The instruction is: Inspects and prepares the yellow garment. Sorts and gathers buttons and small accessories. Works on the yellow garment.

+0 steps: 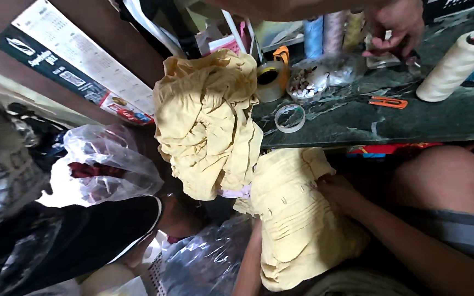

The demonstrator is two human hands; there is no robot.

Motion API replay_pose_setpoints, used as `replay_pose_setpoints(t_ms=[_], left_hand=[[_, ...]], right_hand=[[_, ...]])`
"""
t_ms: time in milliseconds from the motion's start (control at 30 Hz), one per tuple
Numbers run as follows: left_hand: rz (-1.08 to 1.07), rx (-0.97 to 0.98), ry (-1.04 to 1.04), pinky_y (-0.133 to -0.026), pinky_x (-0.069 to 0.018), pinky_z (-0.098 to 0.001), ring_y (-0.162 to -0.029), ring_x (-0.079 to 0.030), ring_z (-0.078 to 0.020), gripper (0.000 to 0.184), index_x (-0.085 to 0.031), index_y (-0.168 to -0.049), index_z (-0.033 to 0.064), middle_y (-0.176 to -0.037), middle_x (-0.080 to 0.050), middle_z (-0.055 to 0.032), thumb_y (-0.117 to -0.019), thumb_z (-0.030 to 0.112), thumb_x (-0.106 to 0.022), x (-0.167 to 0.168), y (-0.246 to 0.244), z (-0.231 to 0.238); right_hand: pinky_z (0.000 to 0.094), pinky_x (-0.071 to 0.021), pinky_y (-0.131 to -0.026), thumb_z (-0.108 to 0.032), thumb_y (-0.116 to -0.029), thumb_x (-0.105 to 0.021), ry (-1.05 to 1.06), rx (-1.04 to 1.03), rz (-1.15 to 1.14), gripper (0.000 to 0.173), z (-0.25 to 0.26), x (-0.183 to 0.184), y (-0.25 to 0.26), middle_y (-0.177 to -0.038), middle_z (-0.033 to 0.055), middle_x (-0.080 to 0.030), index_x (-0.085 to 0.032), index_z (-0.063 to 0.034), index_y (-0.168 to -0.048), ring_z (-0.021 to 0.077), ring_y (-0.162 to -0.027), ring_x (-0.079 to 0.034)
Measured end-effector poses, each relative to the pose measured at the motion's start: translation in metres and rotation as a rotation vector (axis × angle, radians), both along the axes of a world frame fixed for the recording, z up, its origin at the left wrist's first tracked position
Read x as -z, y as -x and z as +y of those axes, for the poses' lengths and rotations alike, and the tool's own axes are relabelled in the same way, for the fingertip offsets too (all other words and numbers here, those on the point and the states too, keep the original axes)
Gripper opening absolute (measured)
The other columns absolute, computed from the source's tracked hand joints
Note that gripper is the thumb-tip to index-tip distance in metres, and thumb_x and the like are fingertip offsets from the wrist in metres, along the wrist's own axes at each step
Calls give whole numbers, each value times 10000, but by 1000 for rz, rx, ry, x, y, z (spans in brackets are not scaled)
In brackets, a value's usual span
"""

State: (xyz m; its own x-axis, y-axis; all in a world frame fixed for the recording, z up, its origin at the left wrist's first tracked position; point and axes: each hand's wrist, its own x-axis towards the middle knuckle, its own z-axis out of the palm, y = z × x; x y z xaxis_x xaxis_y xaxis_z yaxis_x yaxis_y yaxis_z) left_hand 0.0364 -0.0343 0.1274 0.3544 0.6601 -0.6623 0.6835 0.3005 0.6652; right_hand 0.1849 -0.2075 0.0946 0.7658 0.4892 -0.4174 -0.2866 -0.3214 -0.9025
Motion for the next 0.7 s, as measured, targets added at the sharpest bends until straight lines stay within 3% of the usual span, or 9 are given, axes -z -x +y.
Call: replay_pose_setpoints(t_ms=[67,100,133,167,233,433,533,567,700], left_hand=[[-156,16,-191,-1135,-368,-395,-1324,-501,-353,406,-397,-1421,-193,-1431,-482,-359,-1113,63,-326,40,1,24],[-268,21,-294,-988,-478,-363,-1091,-603,-277,368,-513,-1260,-194,-1190,-602,-312,-1110,108,-366,65,5,37],[-333,-7,-367,-762,-548,-292,-799,-633,-140,322,-582,-994,-84,-869,-624,-144,-1103,174,-425,82,4,46],[-361,-15,-391,-603,-505,-250,-596,-549,-62,384,-515,-755,37,-654,-531,-15,-1094,208,-461,95,1,54],[-315,73,-461,-529,-398,-241,-487,-407,-37,482,-415,-612,87,-538,-384,54,-1078,177,-497,106,-4,56],[-131,208,-620,-736,-494,-334,-718,-563,-150,269,-613,-878,-137,-757,-583,-156,-1045,44,-505,118,-2,47],[-9,258,-481,-1006,-462,-486,-1091,-623,-351,335,-591,-1195,-177,-1141,-635,-333,-1090,98,-431,100,9,43],[0,235,-387,-1081,-427,-456,-1215,-587,-329,407,-522,-1334,-154,-1288,-593,-325,-1119,154,-365,86,11,36],[-162,-25,-135,-973,-524,-397,-1136,-629,-190,555,-468,-1437,-14,-1299,-620,-184,-1132,377,-220,69,22,23]], right_hand=[[366,-536,-865,-185,-1012,-641,-6,154,-51,260,-8,-6,-8,-1058,141,-671,-662,35,-1148,157,-941,-635],[378,-543,-852,-197,-1006,-657,-11,227,-86,260,-12,-1,-15,-1031,143,-676,-673,36,-1119,167,-926,-642],[412,-535,-855,-204,-1001,-670,-7,256,-115,265,-16,7,-21,-1023,159,-680,-685,38,-1106,198,-928,-640],[427,-535,-866,-205,-997,-677,11,234,-140,260,-18,16,-23,-1027,166,-690,-696,32,-1105,217,-937,-648],[452,-533,-915,-208,-996,-678,65,113,-137,276,-13,27,-22,-1071,182,-700,-703,29,-1136,248,-984,-662],[622,-438,-1042,-392,-1011,-643,508,-328,-210,501,-25,9,-40,-1234,288,-649,-667,63,-1220,438,-1194,-608],[677,-449,-985,-322,-1027,-615,784,-317,-293,421,-56,-25,-51,-1236,300,-644,-655,37,-1242,491,-1197,-599],[684,-472,-933,-289,-1026,-614,788,-250,-339,356,-69,-33,-54,-1164,289,-669,-675,14,-1202,489,-1132,-627],[729,-475,-786,-260,-1027,-618,762,7,-554,253,-118,-59,-70,-968,263,-699,-734,-37,-1058,506,-949,-662]])
